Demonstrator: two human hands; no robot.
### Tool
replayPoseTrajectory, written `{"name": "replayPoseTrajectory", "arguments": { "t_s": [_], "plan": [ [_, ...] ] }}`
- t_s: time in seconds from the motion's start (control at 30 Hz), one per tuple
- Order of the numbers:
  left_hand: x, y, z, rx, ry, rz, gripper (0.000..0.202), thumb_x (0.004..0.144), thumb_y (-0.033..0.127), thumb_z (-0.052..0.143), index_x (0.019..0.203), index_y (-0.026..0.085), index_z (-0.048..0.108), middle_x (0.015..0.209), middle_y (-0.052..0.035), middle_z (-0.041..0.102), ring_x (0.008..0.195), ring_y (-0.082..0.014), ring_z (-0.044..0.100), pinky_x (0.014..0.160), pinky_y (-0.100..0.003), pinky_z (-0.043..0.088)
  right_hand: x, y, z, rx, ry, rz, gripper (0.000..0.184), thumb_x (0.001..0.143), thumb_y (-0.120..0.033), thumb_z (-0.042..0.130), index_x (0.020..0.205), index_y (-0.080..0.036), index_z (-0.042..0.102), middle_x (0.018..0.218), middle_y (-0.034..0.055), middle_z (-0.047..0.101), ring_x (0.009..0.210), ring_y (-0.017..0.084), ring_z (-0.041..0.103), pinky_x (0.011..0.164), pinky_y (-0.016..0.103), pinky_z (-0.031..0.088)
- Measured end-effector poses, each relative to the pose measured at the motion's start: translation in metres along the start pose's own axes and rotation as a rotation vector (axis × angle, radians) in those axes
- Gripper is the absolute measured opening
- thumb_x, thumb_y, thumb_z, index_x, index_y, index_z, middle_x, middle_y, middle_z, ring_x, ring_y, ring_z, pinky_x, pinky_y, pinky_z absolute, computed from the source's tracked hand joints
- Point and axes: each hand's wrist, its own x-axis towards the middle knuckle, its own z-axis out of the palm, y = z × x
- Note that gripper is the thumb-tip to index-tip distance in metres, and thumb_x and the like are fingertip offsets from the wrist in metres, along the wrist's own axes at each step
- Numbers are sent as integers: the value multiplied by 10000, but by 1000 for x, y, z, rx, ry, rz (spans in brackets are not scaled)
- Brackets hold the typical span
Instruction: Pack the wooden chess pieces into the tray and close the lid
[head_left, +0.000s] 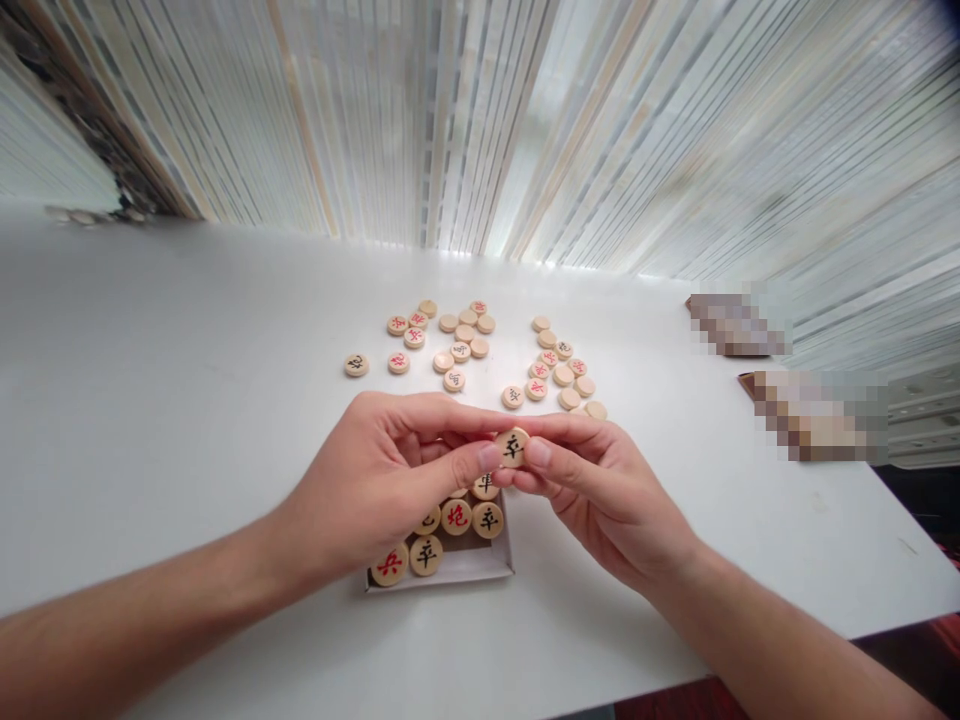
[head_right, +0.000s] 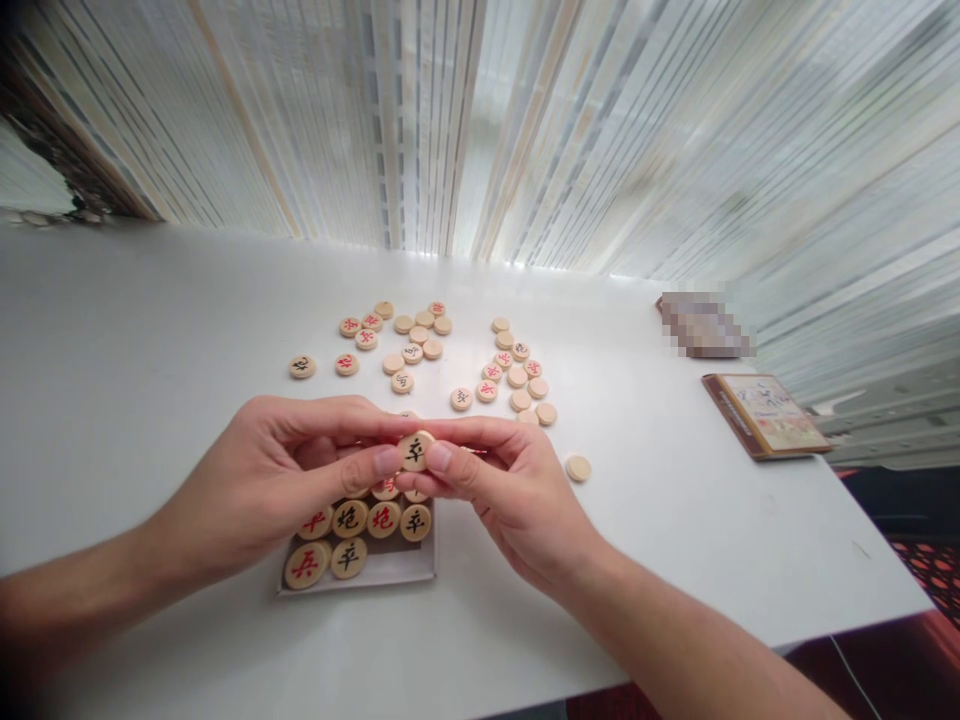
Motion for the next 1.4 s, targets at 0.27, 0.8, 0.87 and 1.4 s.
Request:
{"name": "replayPoseTrajectory", "arguments": {
  "t_s": [0.27,0.8,0.87,1.4],
  "plan": [
    [-2,-2,1,-62,-16,31,213,870,105,804,1047,208,863,936,-44,844,835,-183,822,768,-230,695,0,-2,-2,42,57,49,212,769,-236,963,957,-216,868,789,25,839,700,114,805,672,129,654],
    [-9,-8,0,310,-54,332,269,912,125,794,1137,262,847,888,-24,806,760,-127,754,696,-193,623,-4,2,1,-102,59,-29,336,577,-232,1053,774,-173,787,687,24,794,552,166,754,554,256,669],
    [-9,-11,0,332,-58,370,257,923,138,785,1150,246,841,898,-39,804,755,-133,753,685,-207,619,-4,2,2,-104,47,-29,315,607,-233,1043,765,-169,779,678,28,794,554,159,751,552,245,659],
    [-10,-11,1,116,-24,262,306,861,74,825,1108,253,855,846,-10,821,733,-137,768,711,-204,639,-7,-1,-2,-107,-63,-18,167,869,-305,884,896,-165,797,710,36,800,600,163,771,611,264,675]
  ]
}}
